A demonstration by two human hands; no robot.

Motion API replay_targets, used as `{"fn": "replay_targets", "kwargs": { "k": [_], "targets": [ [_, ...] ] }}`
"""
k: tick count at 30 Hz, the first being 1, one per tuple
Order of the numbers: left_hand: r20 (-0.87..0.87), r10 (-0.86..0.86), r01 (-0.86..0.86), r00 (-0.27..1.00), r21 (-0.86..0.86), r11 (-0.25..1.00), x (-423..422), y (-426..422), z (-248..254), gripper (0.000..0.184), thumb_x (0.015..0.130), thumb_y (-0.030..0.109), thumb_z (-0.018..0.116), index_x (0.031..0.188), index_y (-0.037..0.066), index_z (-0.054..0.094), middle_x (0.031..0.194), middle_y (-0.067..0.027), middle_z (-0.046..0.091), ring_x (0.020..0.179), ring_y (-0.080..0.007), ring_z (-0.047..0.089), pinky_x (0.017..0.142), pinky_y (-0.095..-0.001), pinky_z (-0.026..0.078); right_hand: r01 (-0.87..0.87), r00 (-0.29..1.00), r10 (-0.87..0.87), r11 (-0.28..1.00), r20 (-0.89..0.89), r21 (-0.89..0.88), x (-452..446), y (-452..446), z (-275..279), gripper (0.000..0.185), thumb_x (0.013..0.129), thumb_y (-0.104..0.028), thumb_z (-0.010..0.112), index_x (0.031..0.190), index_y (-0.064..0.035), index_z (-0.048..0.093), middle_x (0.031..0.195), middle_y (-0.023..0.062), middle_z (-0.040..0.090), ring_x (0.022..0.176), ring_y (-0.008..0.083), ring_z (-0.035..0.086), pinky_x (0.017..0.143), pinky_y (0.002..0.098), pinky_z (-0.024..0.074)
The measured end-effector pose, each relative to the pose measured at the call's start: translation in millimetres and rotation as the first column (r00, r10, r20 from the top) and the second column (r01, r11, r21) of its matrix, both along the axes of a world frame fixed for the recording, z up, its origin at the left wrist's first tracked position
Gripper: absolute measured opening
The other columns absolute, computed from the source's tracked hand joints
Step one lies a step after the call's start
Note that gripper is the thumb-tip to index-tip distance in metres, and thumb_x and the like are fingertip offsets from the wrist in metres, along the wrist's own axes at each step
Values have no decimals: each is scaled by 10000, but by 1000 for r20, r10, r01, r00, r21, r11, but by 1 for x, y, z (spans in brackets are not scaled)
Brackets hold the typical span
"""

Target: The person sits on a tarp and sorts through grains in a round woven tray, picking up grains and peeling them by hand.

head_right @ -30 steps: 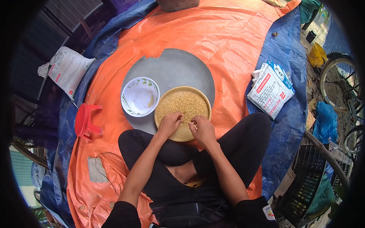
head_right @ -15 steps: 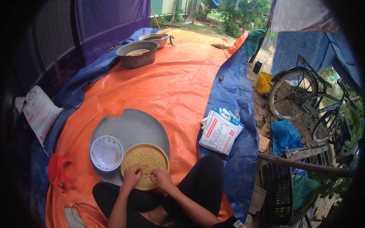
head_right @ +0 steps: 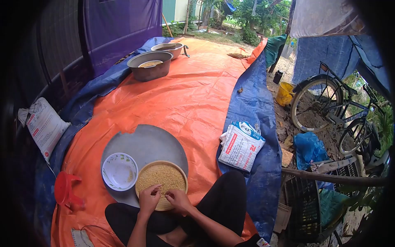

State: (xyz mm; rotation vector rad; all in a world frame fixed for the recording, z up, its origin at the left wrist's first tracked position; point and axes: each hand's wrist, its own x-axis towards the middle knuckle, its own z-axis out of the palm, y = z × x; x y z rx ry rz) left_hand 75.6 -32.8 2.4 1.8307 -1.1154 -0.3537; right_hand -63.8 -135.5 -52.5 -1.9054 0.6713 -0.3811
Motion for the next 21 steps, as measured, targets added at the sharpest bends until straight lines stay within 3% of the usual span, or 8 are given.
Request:
{"fn": "replay_targets", "kwargs": {
  "k": [2,5,8,14,20,21],
  "targets": [
    [13,4,-3,1000,-63,998,-5,0,6,248,819,16,671,1057,36,738,873,-157,732,763,-258,726,708,-352,569,-1,990,-56,916,131,400,5,-1,-11,229,961,-232,662,1013,-12,697,839,24,648,729,137,618,674,281,505],
    [0,-24,23,1000,-79,997,-8,1,8,179,810,7,685,974,27,752,861,-148,733,749,-249,723,697,-338,569,32,988,-131,690,81,723,3,-4,-14,219,995,-254,635,1018,-44,692,834,-50,602,723,40,552,671,200,461],
    [-45,-55,54,997,-36,998,-8,1,14,131,805,-4,703,921,0,763,897,-141,748,757,-212,732,711,-302,578,12,984,-146,625,101,781,2,-4,-14,180,1007,-238,613,1034,-74,682,830,-48,606,709,24,543,667,177,446],
    [-23,-42,40,999,-101,994,-9,0,9,142,800,-3,694,914,36,770,799,-123,714,700,-234,705,654,-314,564,13,980,-169,587,107,809,4,-4,-17,180,1028,-216,571,1028,-60,661,840,-38,607,716,31,555,670,177,457],
    [-74,-133,137,988,52,989,-7,3,14,152,793,-6,700,925,28,770,812,-115,717,691,-204,711,658,-297,570,-4,971,-204,509,125,861,2,-5,-10,161,1025,-194,570,1017,-55,650,852,-29,617,729,38,558,684,182,471],
    [-125,-116,118,985,14,993,-8,2,12,150,799,-3,700,930,24,768,818,-114,722,703,-199,716,666,-295,572,0,969,-212,515,128,857,3,-4,-10,159,1024,-194,572,1016,-55,650,853,-29,617,727,38,557,683,182,470]
  ]
}}
